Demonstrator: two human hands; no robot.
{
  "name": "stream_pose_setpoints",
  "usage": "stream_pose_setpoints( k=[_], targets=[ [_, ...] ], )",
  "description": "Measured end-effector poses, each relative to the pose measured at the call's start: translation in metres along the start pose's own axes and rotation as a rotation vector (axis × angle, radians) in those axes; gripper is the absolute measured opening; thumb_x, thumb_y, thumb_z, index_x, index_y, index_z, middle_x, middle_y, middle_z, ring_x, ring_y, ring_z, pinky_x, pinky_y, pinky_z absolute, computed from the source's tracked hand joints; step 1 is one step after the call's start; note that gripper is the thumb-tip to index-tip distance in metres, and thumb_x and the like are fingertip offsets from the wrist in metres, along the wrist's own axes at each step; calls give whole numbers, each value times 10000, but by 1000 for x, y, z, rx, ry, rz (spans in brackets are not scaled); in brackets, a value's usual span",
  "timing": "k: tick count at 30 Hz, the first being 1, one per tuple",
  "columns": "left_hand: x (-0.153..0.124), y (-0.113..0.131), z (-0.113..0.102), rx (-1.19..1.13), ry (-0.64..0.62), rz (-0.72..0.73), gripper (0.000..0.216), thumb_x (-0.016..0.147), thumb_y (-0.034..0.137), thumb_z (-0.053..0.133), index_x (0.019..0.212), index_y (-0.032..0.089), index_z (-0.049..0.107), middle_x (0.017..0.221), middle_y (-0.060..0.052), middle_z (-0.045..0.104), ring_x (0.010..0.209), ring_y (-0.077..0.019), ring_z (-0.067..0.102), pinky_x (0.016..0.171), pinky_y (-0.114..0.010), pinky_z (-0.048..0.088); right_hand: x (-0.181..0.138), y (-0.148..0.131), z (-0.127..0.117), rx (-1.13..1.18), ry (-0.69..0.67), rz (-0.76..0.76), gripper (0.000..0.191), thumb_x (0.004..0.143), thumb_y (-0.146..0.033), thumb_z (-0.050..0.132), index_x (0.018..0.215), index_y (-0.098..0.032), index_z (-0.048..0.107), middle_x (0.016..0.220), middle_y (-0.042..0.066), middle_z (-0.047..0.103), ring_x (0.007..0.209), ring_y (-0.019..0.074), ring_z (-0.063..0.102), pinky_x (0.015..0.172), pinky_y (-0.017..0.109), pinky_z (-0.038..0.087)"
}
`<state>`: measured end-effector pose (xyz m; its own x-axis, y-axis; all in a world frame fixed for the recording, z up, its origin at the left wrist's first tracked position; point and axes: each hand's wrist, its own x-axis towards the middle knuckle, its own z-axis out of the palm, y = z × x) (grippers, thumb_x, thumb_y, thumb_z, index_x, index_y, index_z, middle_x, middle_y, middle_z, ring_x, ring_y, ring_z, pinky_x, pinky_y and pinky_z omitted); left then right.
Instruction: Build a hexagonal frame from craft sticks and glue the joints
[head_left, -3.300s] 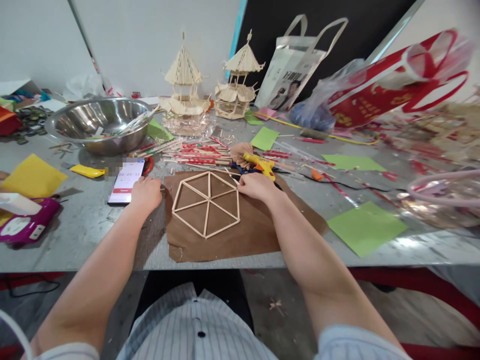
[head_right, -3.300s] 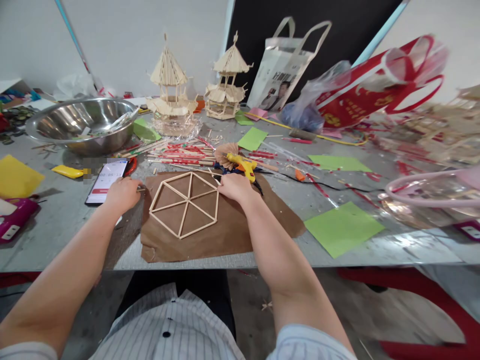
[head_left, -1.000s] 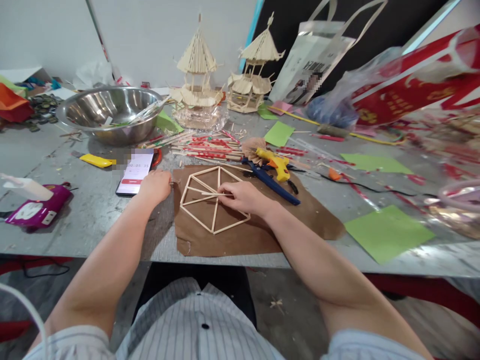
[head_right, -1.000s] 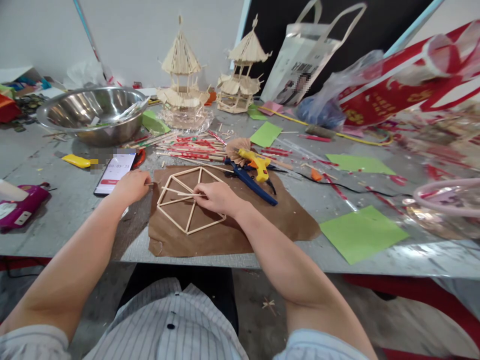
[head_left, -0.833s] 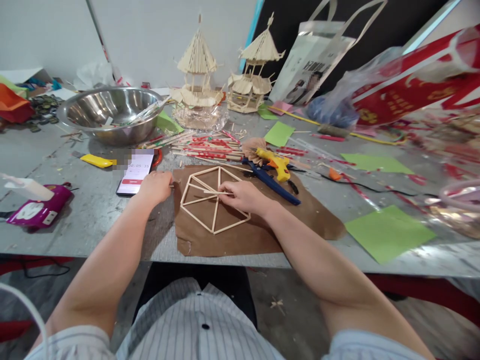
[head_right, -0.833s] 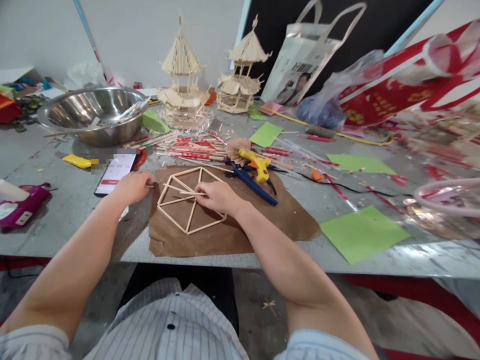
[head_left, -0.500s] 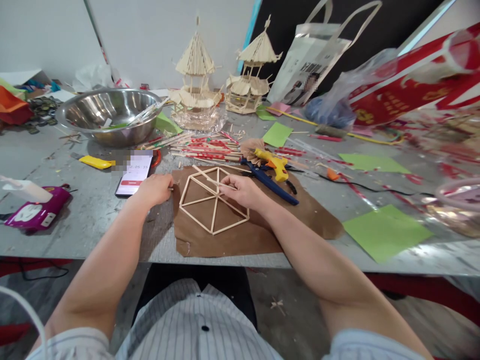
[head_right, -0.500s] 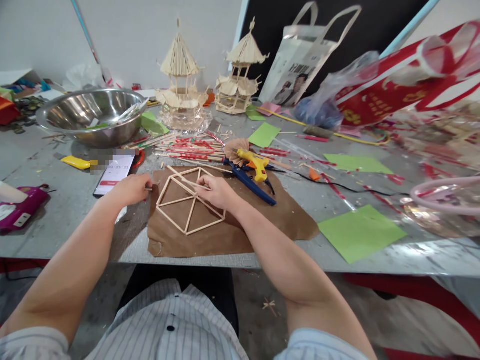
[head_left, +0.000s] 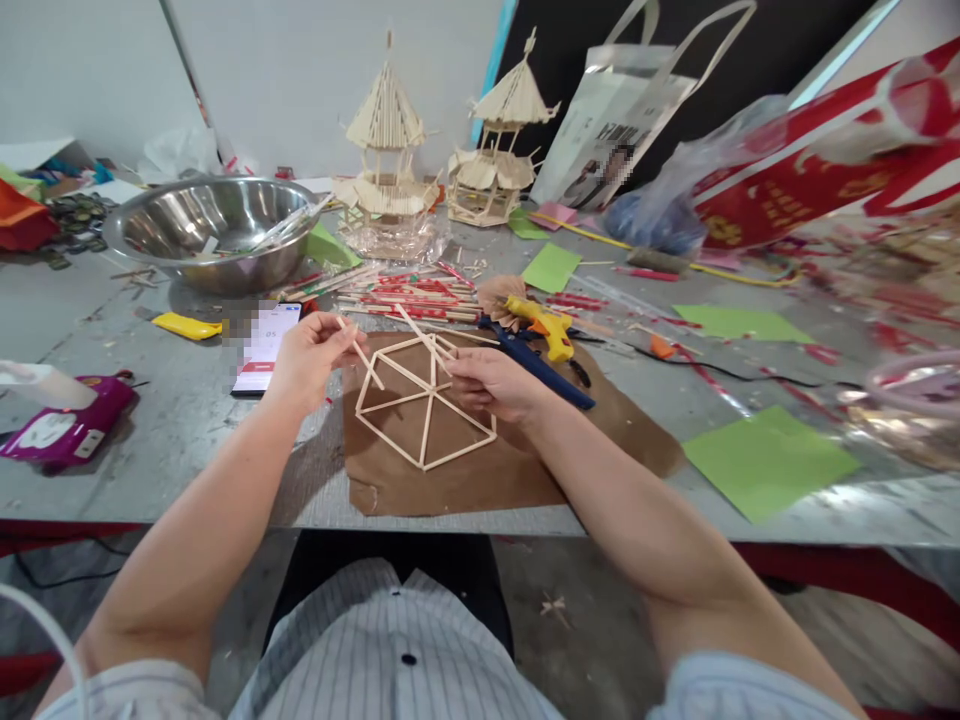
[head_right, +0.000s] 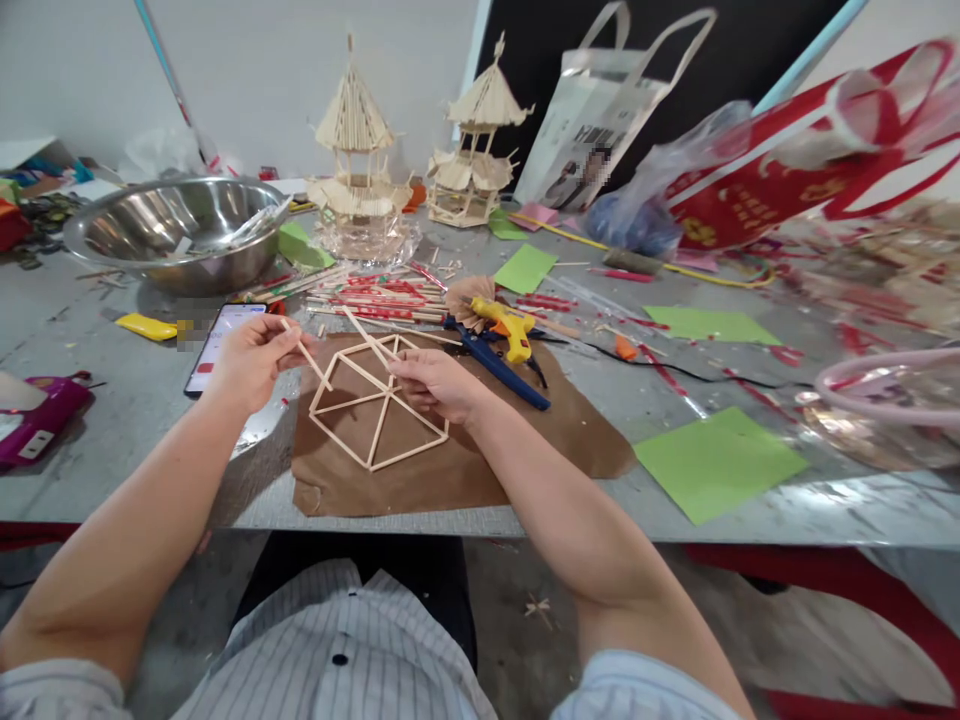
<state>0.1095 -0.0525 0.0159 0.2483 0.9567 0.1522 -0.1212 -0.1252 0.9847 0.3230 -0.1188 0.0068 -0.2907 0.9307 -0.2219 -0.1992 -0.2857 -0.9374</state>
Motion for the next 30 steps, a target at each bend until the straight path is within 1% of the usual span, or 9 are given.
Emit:
stream_pose_setpoints(
  k=[3, 7, 10, 15, 18, 21, 24, 27, 30],
  targets=[
    [-3, -4, 8, -123, -68, -116, 204, 631, 246, 639, 712, 151, 478, 706, -14, 627, 628, -119, 608, 606, -260, 492, 2, 3, 6, -34, -25, 44, 256, 648, -297, 632, 650, -167, 412, 404, -116, 258, 340, 1, 152, 338, 153, 64],
    [-8, -8, 16, -166, -139, -150, 211, 640, 242, 637, 693, 150, 454, 717, -10, 628, 631, -114, 615, 576, -232, 493, 5, 9, 11, -122, -50, 64, 252, 643, -318, 636, 681, -161, 442, 411, -117, 289, 323, -1, 181, 330, 160, 80],
    [-9, -8, 18, -173, -187, -177, 220, 645, 247, 637, 714, 150, 452, 730, -13, 632, 626, -117, 617, 569, -242, 500, 6, 13, 13, -222, -46, 45, 245, 650, -340, 620, 701, -155, 468, 409, -114, 323, 310, 2, 206, 323, 172, 99],
    [-10, -8, 18, -177, -199, -226, 247, 639, 216, 646, 780, 157, 452, 715, -11, 634, 605, -119, 615, 539, -239, 501, 6, 17, 15, -374, -71, 14, 208, 672, -329, 594, 686, -153, 486, 397, -110, 327, 326, 7, 232, 338, 175, 113],
    [-10, -8, 18, -156, -205, -254, 244, 643, 188, 642, 829, 150, 489, 703, -10, 633, 574, -100, 603, 522, -218, 499, 5, 18, 18, -334, -51, 9, 205, 691, -344, 565, 661, -163, 474, 393, -107, 311, 329, 15, 225, 345, 178, 115],
    [-11, -6, 19, -168, -210, -270, 185, 649, 192, 636, 775, 137, 512, 722, -23, 640, 570, -95, 602, 514, -205, 500, 6, 18, 20, -214, -8, -1, 224, 738, -379, 486, 648, -174, 467, 393, -101, 268, 328, 25, 188, 345, 183, 107],
    [-11, -5, 19, -191, -199, -283, 158, 649, 193, 638, 722, 126, 516, 807, -50, 649, 586, -97, 609, 502, -193, 498, 8, 18, 20, -167, 49, -16, 223, 734, -365, 493, 625, -175, 449, 401, -95, 266, 333, 23, 194, 347, 178, 103],
    [-10, -4, 17, -226, -209, -282, 150, 651, 185, 638, 699, 121, 510, 888, -66, 646, 613, -100, 617, 501, -185, 498, 10, 20, 19, -171, 87, -41, 211, 709, -349, 534, 633, -174, 444, 405, -95, 313, 328, 18, 239, 336, 163, 129],
    [-9, -3, 16, -258, -223, -267, 153, 658, 185, 633, 688, 121, 497, 899, -69, 647, 617, -105, 620, 496, -185, 496, 12, 23, 17, -206, 95, -64, 215, 717, -370, 527, 672, -174, 451, 431, -79, 432, 308, 25, 326, 315, 158, 190]
  ],
)
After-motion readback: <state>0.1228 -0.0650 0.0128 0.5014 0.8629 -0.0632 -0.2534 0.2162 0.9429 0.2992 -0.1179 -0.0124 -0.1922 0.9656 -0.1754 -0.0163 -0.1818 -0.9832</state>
